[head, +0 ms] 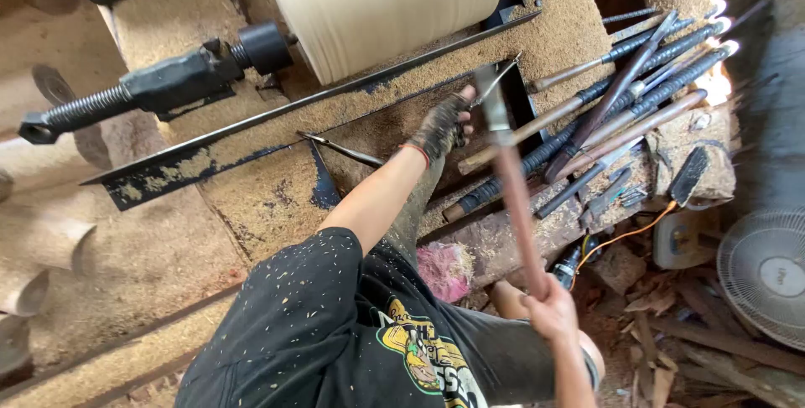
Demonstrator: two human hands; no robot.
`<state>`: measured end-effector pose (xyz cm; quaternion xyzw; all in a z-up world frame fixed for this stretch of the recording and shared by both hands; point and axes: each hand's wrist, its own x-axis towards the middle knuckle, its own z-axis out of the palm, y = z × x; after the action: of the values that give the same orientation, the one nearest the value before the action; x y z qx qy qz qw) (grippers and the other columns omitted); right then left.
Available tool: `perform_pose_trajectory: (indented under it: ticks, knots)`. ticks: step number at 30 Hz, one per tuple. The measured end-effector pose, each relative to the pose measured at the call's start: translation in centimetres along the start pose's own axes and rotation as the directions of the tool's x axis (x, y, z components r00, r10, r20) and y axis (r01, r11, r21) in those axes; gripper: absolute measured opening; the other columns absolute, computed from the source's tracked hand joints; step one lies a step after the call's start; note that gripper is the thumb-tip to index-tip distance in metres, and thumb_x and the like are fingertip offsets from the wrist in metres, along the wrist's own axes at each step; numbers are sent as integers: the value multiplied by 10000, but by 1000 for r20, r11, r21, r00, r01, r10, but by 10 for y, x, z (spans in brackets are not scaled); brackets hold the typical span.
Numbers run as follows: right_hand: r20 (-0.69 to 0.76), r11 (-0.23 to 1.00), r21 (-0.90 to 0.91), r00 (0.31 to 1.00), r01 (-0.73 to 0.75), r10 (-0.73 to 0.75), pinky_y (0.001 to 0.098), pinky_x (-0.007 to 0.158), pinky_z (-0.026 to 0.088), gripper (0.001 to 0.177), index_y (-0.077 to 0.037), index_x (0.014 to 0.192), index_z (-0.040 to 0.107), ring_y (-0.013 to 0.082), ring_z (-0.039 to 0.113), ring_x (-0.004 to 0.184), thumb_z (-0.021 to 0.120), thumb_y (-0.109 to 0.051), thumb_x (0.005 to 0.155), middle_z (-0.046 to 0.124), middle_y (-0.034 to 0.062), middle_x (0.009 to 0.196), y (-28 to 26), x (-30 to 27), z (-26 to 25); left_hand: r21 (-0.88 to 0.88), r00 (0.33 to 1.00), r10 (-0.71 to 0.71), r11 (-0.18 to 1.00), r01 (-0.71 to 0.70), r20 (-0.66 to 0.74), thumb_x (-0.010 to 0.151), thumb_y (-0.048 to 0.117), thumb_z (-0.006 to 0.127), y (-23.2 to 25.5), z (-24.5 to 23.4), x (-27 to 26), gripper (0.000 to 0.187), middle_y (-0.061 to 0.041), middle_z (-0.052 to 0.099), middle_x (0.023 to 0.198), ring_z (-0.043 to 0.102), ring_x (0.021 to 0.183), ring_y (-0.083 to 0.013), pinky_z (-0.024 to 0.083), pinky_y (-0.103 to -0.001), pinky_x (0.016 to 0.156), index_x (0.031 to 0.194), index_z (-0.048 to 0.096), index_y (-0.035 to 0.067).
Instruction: Use a wood lathe and woodturning chisels to shape and smooth a large wooden cylinder.
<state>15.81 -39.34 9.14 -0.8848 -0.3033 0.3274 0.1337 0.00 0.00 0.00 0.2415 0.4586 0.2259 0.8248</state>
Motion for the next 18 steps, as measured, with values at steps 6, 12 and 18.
perform_pose_trajectory:
  ticks: [6,12,18]
  knots:
    - [186,936,-321,978,148,-92,456,855,560,479,-93,1199,671,370,730,960,758,-237,751,746,210,993,-65,0,16,-621,991,-11,781,-73,-130,936,214,742,-4,-71,33,181,-16,605,698,547,492,-137,454,-314,438,962,608,94]
    - [238,866,-494,970,79,47,480,929,544,527,-67,1126,707,388,720,1012,812,-464,796,748,232,1007,-112,21,29,-650,985,121,740,-172,-123,972,233,685,-10,-103,71,232,-6,537,627,496,457,-131,431,-330,431,833,530,129]
    - [200,851,-515,980,103,3,517,916,537,415,-86,1104,690,423,696,1039,776,-354,799,737,237,1031,-103,32,38,-620,988,3,778,-101,-157,908,386,668,13,-108,74,261,3,484,529,453,374,-167,400,-362,383,810,587,157]
